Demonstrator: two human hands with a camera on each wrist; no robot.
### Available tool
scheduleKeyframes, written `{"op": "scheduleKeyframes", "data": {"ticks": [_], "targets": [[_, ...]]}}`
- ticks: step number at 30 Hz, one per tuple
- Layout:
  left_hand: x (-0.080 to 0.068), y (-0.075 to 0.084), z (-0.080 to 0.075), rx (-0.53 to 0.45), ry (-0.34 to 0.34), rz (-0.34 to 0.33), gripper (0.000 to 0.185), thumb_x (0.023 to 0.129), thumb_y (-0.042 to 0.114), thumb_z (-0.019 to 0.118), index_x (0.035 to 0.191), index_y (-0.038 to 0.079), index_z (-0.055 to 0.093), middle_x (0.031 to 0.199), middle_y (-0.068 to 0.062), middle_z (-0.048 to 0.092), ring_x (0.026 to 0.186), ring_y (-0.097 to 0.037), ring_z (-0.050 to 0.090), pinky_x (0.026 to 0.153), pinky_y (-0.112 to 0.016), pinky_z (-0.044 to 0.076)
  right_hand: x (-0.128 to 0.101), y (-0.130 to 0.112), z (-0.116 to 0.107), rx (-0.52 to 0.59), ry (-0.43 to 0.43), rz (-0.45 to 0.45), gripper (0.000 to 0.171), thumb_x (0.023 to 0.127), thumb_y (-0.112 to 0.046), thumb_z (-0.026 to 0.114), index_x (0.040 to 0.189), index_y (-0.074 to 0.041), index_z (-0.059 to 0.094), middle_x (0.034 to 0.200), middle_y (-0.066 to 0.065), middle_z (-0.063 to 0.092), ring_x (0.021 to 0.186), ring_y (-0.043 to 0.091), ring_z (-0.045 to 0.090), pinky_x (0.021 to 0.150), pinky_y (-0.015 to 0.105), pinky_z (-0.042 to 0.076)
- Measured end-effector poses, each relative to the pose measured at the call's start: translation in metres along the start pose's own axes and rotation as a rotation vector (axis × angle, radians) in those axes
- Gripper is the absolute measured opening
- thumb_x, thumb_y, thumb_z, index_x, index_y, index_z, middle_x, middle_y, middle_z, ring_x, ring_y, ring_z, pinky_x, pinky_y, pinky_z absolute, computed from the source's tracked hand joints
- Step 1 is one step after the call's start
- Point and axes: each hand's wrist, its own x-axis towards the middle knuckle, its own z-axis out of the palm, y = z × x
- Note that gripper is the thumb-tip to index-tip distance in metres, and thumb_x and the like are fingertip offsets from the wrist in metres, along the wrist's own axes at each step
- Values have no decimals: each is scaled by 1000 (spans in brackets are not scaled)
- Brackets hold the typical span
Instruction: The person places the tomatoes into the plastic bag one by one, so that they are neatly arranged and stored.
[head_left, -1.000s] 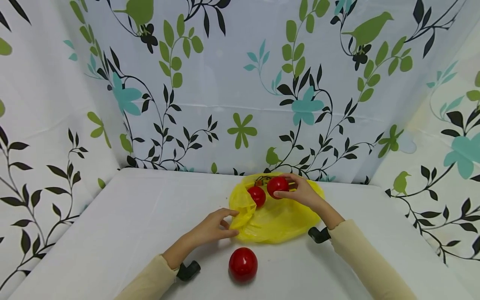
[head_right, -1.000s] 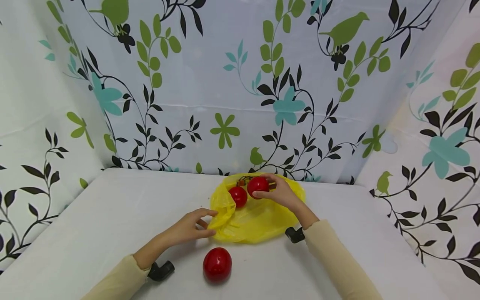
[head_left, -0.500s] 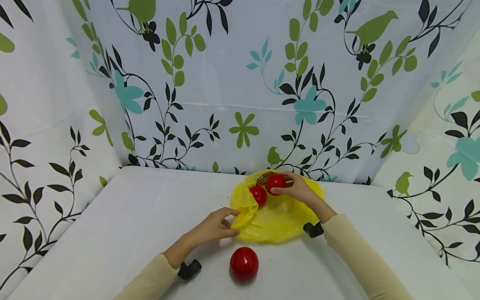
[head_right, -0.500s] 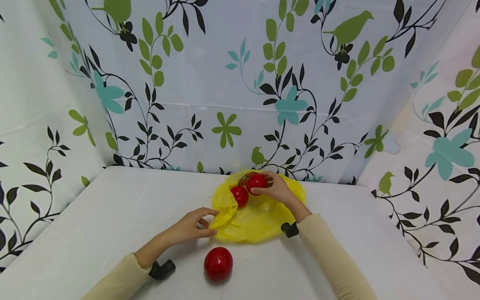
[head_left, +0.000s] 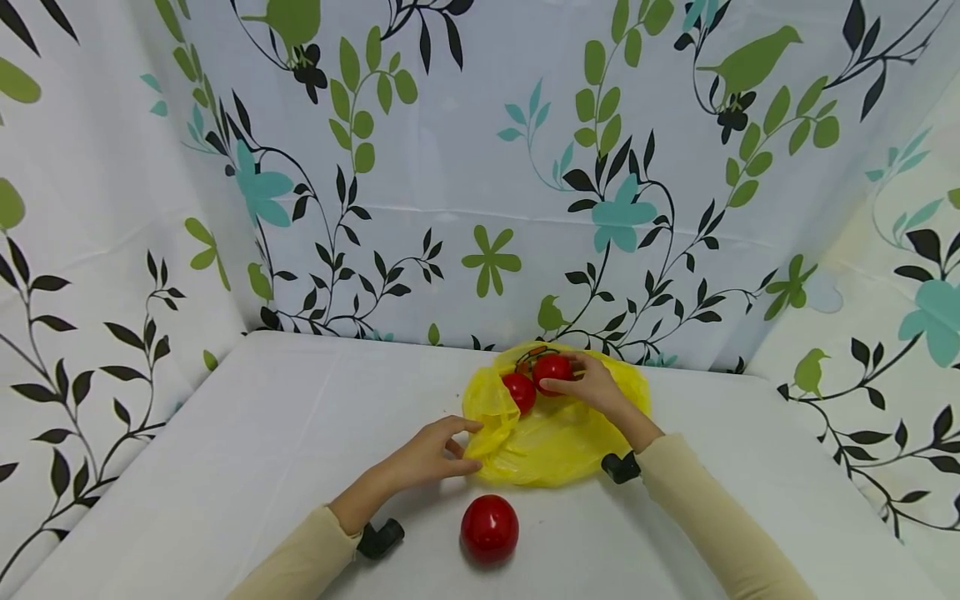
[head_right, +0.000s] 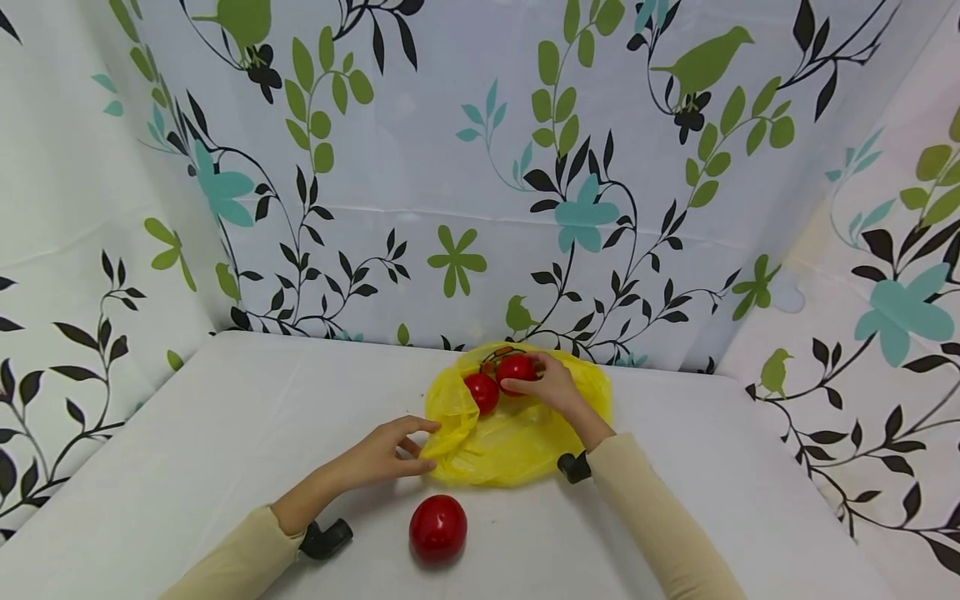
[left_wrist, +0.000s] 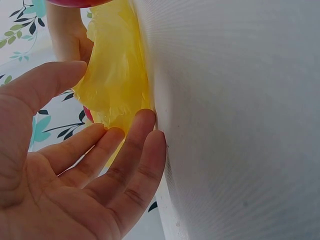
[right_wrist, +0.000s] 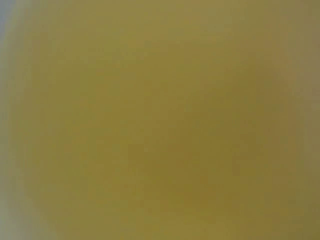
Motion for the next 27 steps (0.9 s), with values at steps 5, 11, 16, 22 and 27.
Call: {"op": "scheduleKeyframes", "data": {"ticks": [5, 11, 16, 22, 27], "targets": [[-1, 2, 0, -8, -1, -10, 58, 89, 23, 72, 137, -1, 50, 135, -17, 52, 97, -22, 62, 76, -26, 55, 0, 3, 5, -2, 16, 22, 75, 84, -37, 77, 141, -1, 45, 132, 24, 52, 119, 37, 49, 100, 48, 46], [-1, 2, 0, -16, -4, -18, 58, 89, 23, 72, 138, 0, 50, 136, -17, 52, 98, -22, 61, 77, -29, 55, 1, 9, 7, 2, 1, 13, 76, 85, -35, 76, 142, 1, 43, 132, 25, 52, 118, 37, 49, 101, 48, 46], [-1, 2, 0, -21, -6, -5, 58, 89, 22, 72, 137, -1, 50, 135, -18, 52, 98, -23, 62, 78, -31, 56, 2, 11, 10, -8, 9, 7, 78, 84, -37, 76, 143, 2, 42, 133, 25, 51, 119, 37, 49, 102, 49, 45], [-2, 1, 1, 8, -6, 19, 58, 89, 27, 71, 136, -2, 51, 133, -18, 54, 95, -19, 62, 76, -27, 55, -1, 11, 12, -19, 0, 11, 77, 85, -35, 76, 142, 3, 41, 135, 26, 51, 120, 39, 48, 103, 50, 43], [-1, 2, 0, -2, -9, 1, 58, 89, 25, 72, 136, -1, 51, 134, -18, 53, 96, -22, 62, 78, -30, 56, -1, 11, 15, -15, 4, 22, 76, 86, -32, 76, 144, 2, 40, 136, 25, 50, 121, 38, 48, 104, 49, 43]]}}
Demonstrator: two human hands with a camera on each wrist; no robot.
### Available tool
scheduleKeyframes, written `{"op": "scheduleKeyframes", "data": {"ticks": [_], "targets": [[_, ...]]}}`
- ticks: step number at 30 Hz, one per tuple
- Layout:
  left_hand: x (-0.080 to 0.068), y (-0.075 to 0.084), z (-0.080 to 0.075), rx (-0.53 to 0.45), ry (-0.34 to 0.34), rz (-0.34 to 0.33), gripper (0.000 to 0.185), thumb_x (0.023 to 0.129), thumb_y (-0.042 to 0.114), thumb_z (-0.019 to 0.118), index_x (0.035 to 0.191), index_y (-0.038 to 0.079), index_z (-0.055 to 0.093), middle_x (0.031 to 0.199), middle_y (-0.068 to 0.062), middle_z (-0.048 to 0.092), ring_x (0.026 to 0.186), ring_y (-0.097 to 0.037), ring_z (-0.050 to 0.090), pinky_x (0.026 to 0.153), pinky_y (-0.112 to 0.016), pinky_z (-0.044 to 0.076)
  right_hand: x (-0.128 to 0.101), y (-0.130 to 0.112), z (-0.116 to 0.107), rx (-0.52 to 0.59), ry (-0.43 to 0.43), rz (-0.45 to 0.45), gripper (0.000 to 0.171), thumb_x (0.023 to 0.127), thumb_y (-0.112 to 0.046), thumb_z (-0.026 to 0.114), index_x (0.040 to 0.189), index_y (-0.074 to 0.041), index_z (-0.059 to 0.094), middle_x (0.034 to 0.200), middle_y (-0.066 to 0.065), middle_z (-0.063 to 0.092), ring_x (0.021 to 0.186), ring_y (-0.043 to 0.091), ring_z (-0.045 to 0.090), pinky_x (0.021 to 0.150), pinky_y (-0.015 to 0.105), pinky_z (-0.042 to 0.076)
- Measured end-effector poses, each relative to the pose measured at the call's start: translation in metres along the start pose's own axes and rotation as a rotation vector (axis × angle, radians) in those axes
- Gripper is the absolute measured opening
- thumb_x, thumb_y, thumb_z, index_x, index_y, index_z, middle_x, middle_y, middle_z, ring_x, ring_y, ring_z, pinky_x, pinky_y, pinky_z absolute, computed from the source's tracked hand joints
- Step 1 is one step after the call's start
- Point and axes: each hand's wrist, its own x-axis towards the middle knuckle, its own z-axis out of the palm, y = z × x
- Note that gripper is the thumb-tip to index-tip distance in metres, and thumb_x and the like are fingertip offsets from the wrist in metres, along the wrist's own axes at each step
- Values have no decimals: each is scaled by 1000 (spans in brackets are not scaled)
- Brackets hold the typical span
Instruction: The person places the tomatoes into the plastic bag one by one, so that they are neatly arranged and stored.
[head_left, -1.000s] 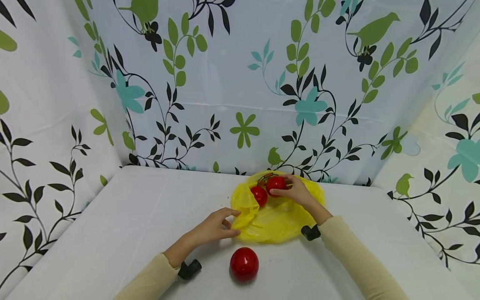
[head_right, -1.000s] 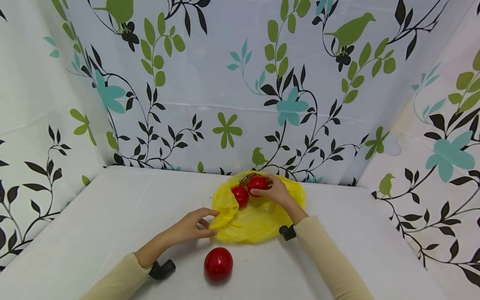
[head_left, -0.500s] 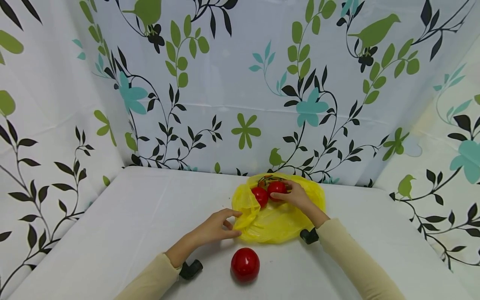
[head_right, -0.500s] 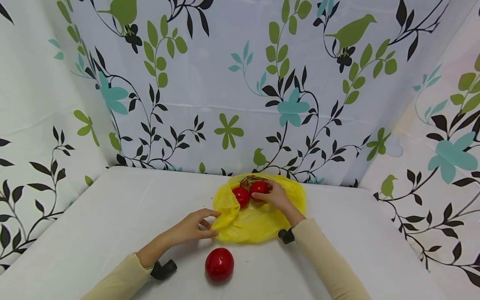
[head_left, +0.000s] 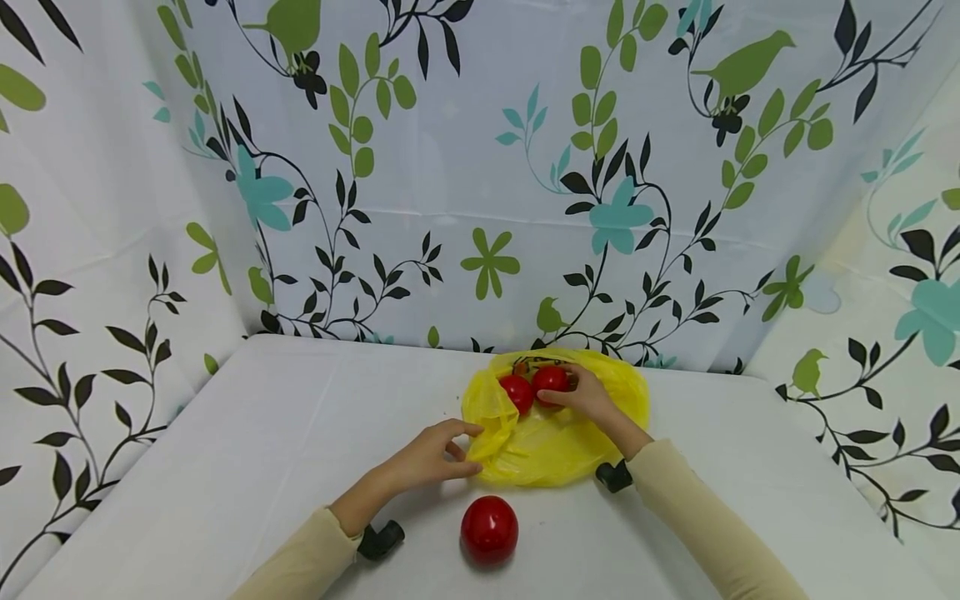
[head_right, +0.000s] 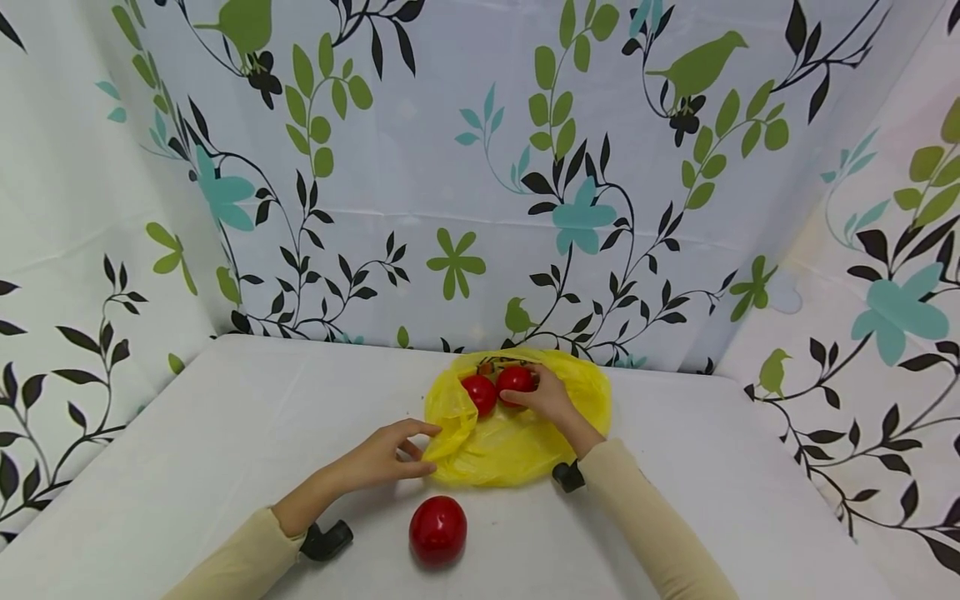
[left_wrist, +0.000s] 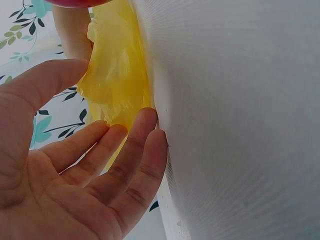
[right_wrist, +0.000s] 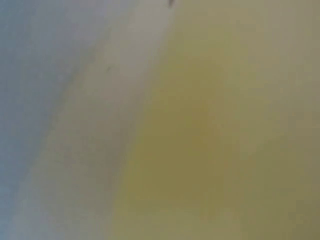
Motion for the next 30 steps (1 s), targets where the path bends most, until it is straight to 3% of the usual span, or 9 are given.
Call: {"op": "scheduleKeyframes", "data": {"ticks": [7, 15, 30], "targets": [[0, 2, 1, 8, -4, -10, 57, 89, 23, 72, 137, 0, 51, 134, -16, 53, 95, -20, 62, 76, -25, 55, -2, -1, 1, -6, 9, -2, 74, 87, -29, 74, 144, 2, 39, 136, 25, 49, 122, 39, 47, 104, 50, 43], [2, 1, 3, 12, -10, -17, 57, 89, 24, 72, 138, 2, 51, 135, -15, 53, 97, -21, 61, 78, -29, 56, -7, -4, -3, 14, -5, 8, 73, 90, -30, 72, 145, 3, 36, 138, 27, 46, 124, 39, 45, 105, 51, 41], [-1, 3, 1, 29, -10, 11, 57, 90, 23, 71, 137, -1, 51, 134, -17, 54, 95, -20, 61, 78, -27, 55, -18, -9, -10, 52, 5, 1, 73, 88, -33, 73, 144, 1, 39, 138, 25, 48, 125, 38, 46, 103, 50, 44]]}}
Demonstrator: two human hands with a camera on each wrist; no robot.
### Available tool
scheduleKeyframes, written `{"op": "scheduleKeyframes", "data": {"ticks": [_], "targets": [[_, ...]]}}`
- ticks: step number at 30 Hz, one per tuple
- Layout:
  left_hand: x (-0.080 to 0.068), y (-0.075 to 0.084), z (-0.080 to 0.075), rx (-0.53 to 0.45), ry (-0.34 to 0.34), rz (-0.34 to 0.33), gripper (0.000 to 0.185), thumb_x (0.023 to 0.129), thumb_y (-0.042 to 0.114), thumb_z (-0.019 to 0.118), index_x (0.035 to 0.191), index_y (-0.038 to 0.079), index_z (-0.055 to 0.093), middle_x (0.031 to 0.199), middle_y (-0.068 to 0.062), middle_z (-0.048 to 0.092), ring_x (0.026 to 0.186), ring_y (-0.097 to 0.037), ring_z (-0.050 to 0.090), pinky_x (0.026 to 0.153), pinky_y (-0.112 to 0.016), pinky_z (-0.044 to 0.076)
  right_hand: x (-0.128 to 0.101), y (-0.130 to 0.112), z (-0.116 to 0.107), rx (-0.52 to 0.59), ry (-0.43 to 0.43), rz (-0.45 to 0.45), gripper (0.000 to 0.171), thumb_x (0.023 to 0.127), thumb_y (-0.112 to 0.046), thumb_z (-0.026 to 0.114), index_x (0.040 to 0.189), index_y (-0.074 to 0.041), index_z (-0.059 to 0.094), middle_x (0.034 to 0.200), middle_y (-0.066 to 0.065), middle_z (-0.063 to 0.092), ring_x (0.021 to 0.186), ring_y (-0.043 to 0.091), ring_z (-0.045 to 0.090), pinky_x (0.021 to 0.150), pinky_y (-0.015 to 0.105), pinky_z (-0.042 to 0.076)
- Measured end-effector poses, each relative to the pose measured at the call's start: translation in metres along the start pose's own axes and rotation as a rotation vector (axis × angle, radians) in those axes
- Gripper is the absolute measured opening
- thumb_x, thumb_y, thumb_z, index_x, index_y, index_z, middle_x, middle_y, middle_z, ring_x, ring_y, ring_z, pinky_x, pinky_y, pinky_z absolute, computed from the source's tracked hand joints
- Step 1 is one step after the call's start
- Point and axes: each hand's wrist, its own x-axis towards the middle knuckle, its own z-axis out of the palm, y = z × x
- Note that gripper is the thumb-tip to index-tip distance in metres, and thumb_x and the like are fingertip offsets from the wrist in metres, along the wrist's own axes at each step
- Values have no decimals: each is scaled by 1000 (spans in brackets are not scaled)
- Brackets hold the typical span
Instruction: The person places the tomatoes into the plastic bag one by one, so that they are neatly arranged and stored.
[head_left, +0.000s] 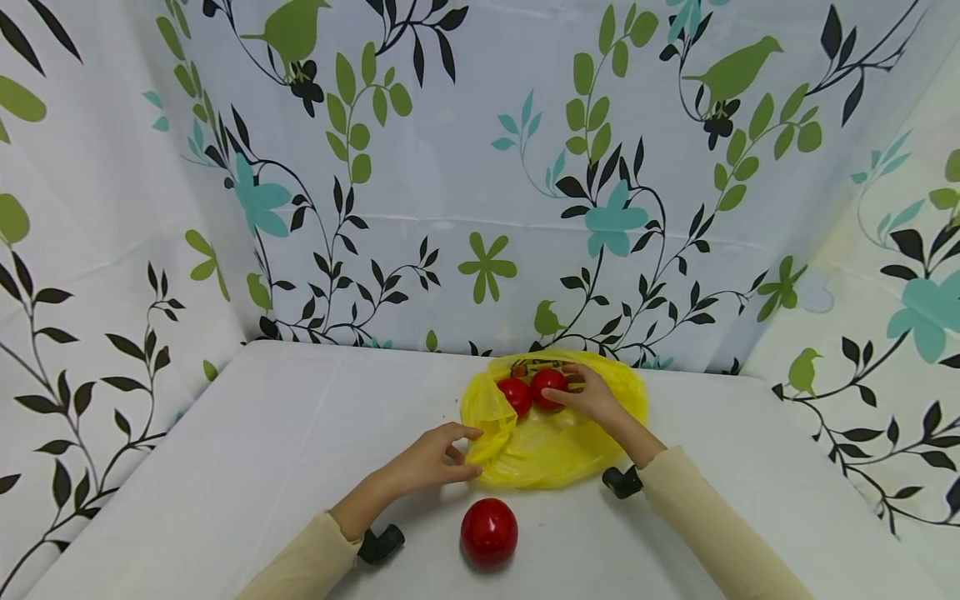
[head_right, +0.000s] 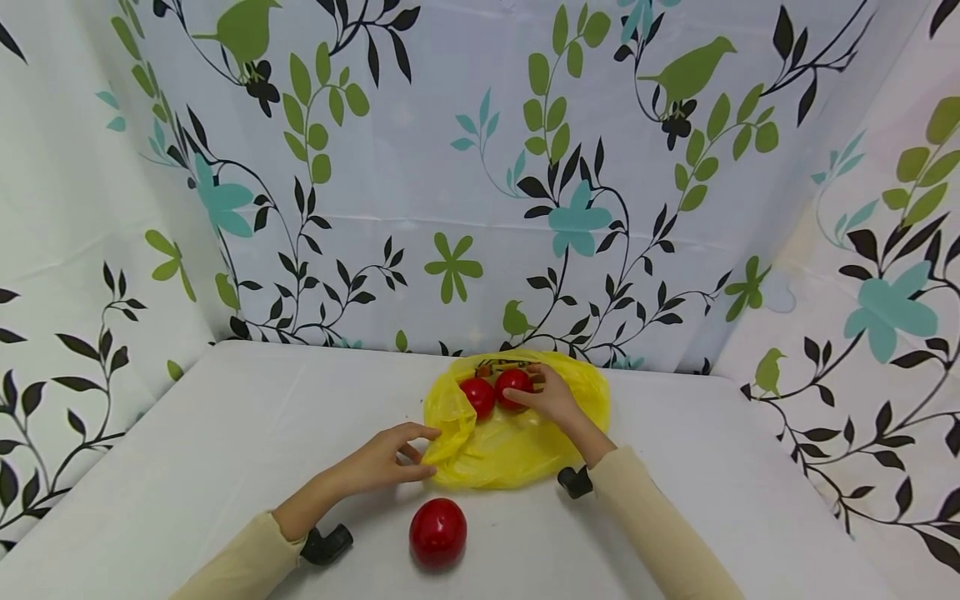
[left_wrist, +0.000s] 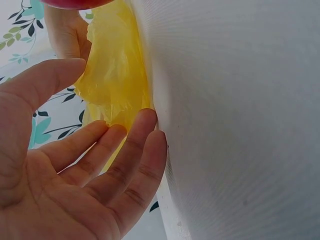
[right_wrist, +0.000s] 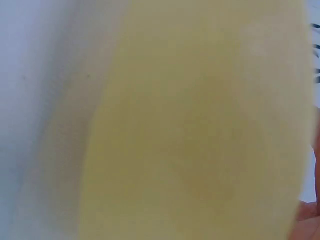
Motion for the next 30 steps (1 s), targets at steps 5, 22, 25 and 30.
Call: {"op": "scheduleKeyframes", "data": {"ticks": [5, 22, 25, 30], "targets": [[-1, 1, -1, 8, 6, 4, 57, 90, 23, 71, 137, -2, 51, 133, -19, 53, 95, -22, 62, 80, -31, 55, -7, -3, -3, -16, -8, -17, 72, 88, -32, 73, 143, 0, 40, 139, 26, 47, 126, 39, 45, 100, 49, 46], [0, 2, 0, 2, -5, -15, 57, 90, 24, 71, 137, -1, 51, 135, -18, 52, 95, -21, 61, 81, -32, 55, -31, -5, -8, -4, -52, -49, 70, 86, -38, 75, 139, -3, 46, 134, 20, 53, 119, 37, 53, 96, 44, 50], [0, 1, -1, 4, -6, -12, 57, 90, 24, 71, 137, -1, 51, 135, -18, 52, 95, -21, 61, 81, -32, 55, -37, -7, -7, 4, -63, -60, 69, 86, -37, 75, 139, -3, 47, 133, 20, 54, 119, 36, 54, 96, 43, 51], [0, 1, -1, 2, -8, -3, 57, 90, 24, 71, 137, -2, 51, 135, -19, 51, 96, -21, 61, 82, -32, 55, -46, -10, -6, 18, -73, -79, 70, 86, -38, 74, 139, -2, 47, 135, 19, 54, 119, 36, 54, 95, 43, 51]]}}
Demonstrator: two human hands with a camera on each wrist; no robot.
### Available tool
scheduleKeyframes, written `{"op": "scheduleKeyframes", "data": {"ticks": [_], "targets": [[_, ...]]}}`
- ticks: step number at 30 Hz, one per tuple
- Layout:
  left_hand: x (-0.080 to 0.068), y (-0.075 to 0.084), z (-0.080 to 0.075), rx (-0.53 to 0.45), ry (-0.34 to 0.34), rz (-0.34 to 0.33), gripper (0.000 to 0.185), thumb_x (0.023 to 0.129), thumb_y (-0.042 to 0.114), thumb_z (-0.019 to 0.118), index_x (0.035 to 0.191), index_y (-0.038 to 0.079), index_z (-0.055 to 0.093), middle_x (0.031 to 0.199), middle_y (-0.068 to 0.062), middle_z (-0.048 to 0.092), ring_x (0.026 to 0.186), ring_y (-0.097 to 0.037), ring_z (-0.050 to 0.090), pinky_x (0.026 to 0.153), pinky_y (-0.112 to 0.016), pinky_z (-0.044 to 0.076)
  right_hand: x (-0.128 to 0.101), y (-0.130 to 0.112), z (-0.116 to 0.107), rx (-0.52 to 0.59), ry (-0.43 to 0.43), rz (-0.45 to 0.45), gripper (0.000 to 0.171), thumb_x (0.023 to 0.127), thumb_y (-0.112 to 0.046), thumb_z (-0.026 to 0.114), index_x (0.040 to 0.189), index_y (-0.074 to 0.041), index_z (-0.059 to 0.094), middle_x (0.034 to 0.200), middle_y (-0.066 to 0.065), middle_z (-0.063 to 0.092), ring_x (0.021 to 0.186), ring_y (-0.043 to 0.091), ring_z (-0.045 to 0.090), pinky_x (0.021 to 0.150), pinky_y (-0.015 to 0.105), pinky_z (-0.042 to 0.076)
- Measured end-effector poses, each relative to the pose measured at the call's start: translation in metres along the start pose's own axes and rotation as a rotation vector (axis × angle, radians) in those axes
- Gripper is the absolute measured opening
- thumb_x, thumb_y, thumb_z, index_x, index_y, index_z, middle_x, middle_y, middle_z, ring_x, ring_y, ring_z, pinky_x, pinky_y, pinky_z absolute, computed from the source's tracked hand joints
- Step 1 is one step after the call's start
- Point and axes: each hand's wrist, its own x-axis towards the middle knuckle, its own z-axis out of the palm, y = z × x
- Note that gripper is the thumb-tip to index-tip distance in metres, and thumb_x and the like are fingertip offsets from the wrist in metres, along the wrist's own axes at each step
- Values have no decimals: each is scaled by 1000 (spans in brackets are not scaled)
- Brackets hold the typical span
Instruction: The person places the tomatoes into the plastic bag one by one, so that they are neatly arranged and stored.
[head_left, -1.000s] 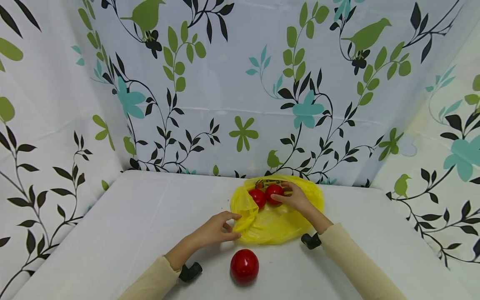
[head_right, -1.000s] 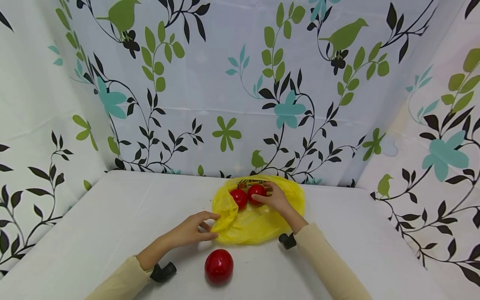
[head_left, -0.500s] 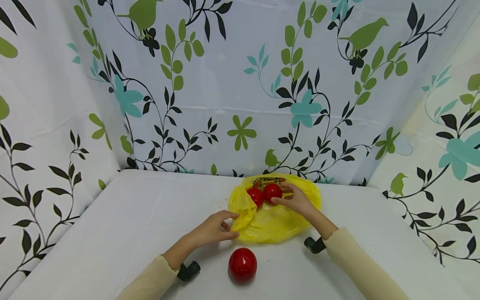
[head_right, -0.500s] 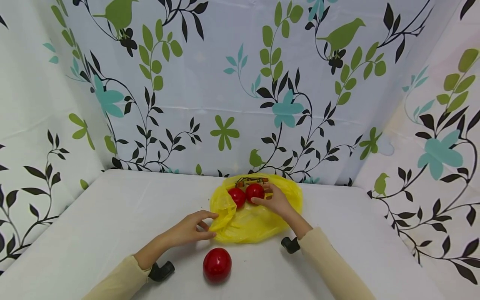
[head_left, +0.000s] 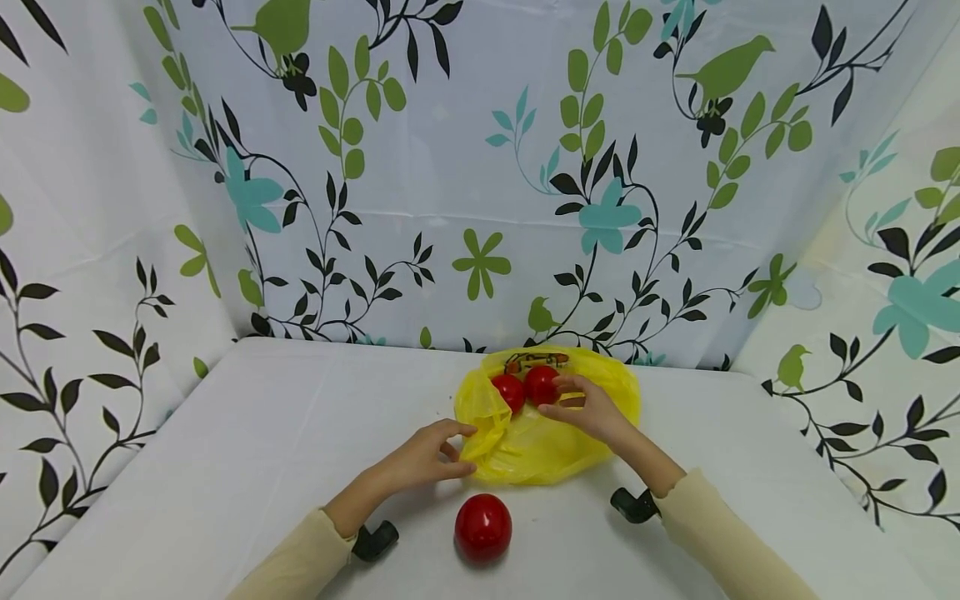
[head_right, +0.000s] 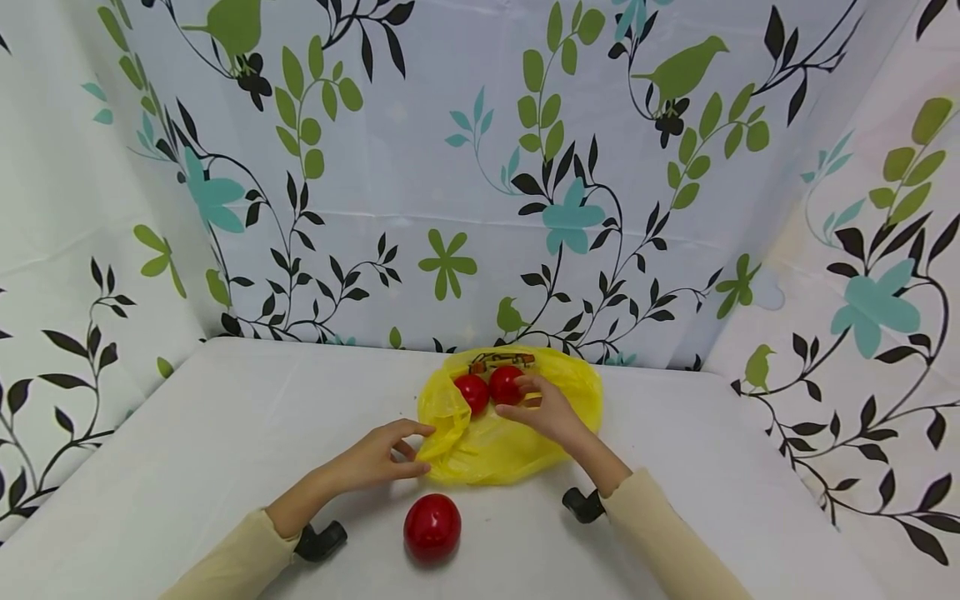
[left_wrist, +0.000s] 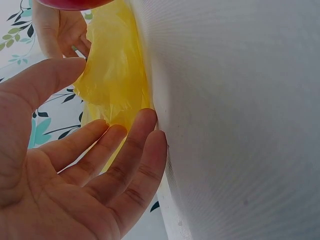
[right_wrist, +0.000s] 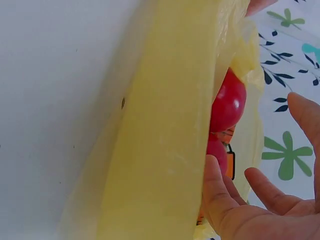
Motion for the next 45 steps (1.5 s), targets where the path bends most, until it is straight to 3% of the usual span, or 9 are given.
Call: {"op": "scheduleKeyframes", "data": {"ticks": [11, 19, 29, 37, 45], "targets": [[-2, 2, -1, 11, -4, -6, 57, 90, 24, 71, 137, -2, 51, 136, -20, 50, 96, -22, 61, 82, -33, 55, -23, -5, 7, 32, -50, -51, 63, 87, -32, 74, 136, -1, 49, 139, 20, 50, 123, 39, 52, 96, 43, 51], [-2, 2, -1, 12, -2, -4, 57, 90, 23, 71, 136, -2, 51, 135, -20, 51, 96, -22, 62, 81, -35, 56, -37, -7, 14, 96, -140, -90, 65, 85, -29, 76, 136, -1, 48, 139, 22, 48, 123, 38, 52, 97, 41, 50], [-1, 0, -1, 16, -1, 4, 57, 90, 24, 71, 137, -2, 51, 135, -20, 51, 96, -23, 62, 80, -33, 56, -55, -11, 24, 144, -218, -146, 59, 86, -24, 75, 133, 2, 49, 138, 25, 48, 124, 39, 52, 92, 30, 52], [0, -1, 0, 14, 10, -18, 58, 89, 26, 72, 137, 0, 51, 137, -20, 50, 100, -25, 62, 83, -36, 56, -63, -18, 37, 181, -278, -214, 57, 87, -22, 75, 131, 4, 50, 136, 26, 49, 123, 43, 51, 98, 39, 49], [2, -2, 2, -2, 3, -20, 58, 89, 26, 71, 137, 1, 51, 139, -20, 49, 101, -25, 62, 85, -38, 56, -74, -14, 52, 199, -386, -324, 50, 88, -16, 74, 129, 1, 53, 133, 20, 50, 124, 41, 49, 98, 36, 49]]}}
